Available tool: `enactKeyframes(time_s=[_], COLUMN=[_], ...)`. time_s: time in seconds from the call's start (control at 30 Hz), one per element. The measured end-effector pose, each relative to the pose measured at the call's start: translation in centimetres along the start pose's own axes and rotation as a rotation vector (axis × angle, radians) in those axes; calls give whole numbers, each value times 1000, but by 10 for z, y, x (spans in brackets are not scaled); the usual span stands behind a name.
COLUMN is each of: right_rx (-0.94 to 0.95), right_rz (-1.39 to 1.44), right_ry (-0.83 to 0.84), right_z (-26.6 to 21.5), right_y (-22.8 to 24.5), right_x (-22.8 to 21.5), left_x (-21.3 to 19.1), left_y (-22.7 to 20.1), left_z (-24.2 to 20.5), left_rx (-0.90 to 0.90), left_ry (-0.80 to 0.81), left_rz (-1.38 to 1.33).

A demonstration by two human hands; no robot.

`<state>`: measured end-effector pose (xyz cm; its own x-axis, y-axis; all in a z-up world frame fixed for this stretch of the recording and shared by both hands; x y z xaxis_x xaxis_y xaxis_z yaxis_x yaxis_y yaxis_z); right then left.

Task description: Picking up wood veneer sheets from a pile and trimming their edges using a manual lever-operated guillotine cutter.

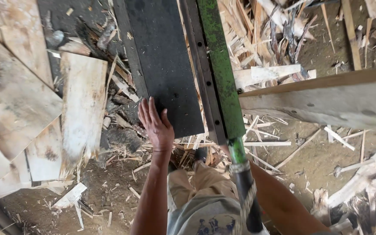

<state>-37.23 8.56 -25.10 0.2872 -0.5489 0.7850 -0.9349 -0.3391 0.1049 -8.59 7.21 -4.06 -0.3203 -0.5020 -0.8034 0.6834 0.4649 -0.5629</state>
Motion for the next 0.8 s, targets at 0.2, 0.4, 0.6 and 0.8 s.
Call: enactKeyframes(time_s=[0.2,0.4,0.6,0.8], right_rx=[-186,-641,-815,-741], right_rz=[-509,-1460,-1822,-1272], right_ry=[-162,-242,-188,-252], right_z=[-78,-137,-151,-102], right_y=[33,123,185,239], right_x=[-26,-116,-106,-72], left_x=[2,-7,-32,-12], left_y=[2,11,-22,-143], left_z=[5,-15,-190,-318], left_rx=[5,-27,0,161], left_ry=[-15,-29,38,352], left_rz=[-42,-36,-240,-372])
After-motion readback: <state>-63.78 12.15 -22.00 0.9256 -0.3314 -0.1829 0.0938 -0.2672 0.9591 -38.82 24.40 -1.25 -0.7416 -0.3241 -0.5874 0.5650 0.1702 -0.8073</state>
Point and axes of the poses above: each hand's wrist, its own z-axis towards the middle knuckle, its own x-axis out of the palm, y = z × x, the point moved 7 cm from there along z, towards the middle knuckle, and after that the axes turned 14 degrees about -x, right-handed, at the moved point
